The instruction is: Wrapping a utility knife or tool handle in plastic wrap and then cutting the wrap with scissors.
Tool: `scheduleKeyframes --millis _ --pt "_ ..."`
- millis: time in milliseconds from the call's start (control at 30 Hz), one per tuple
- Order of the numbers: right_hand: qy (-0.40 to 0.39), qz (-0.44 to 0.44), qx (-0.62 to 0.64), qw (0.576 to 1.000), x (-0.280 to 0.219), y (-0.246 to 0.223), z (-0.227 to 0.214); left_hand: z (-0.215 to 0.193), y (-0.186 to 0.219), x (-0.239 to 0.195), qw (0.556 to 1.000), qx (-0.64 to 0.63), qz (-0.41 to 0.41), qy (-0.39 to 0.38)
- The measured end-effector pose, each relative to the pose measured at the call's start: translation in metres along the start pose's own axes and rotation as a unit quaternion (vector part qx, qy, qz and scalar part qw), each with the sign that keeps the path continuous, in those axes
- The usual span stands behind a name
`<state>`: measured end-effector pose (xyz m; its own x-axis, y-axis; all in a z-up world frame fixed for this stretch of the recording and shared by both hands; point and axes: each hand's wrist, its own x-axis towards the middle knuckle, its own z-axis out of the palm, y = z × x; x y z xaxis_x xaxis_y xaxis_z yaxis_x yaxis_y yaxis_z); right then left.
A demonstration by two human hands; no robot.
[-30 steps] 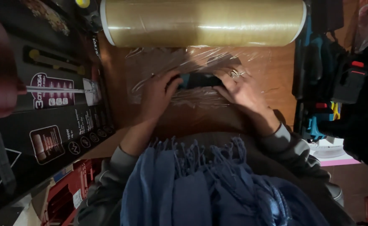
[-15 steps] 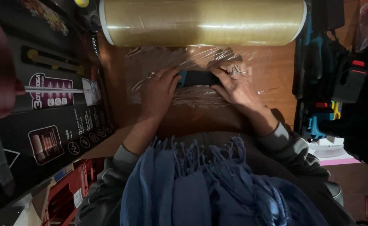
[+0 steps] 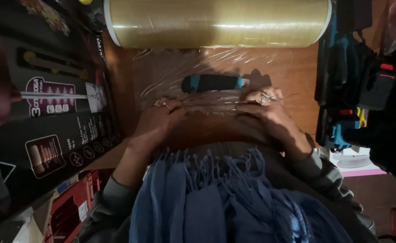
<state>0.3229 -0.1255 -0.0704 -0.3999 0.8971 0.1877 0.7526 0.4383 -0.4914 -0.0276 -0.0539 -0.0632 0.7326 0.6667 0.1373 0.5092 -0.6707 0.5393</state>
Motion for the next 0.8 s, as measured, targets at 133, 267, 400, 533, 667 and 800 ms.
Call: scheduleKeyframes --millis 133,267,400,533,667,800 --pt "0.017 0.017 0.024 0.999 0.005 -0.009 -0.001 0.005 -0.005 -0.005 1.0 0.008 0.013 0.021" --pt "0.06 -0.01 0.019 0.998 0.009 -0.014 0.003 0.01 -0.006 -0.003 0.999 0.029 0.009 -0.012" --pt "0.039 0.003 -0.033 0.999 0.01 -0.017 0.005 0.01 -0.003 0.006 0.996 0.07 0.047 0.036" --pt "0.058 -0.008 -0.051 0.997 0.009 -0.012 0.007 0.014 -0.002 0.01 0.995 0.066 0.035 0.062" --pt "0.055 -0.003 -0.047 0.997 0.007 0.015 0.018 0.019 -0.004 0.023 0.99 0.072 0.022 0.12" --pt "0.048 -0.01 -0.045 0.998 0.005 0.03 0.026 0.018 -0.005 0.037 0.984 0.051 0.036 0.164"
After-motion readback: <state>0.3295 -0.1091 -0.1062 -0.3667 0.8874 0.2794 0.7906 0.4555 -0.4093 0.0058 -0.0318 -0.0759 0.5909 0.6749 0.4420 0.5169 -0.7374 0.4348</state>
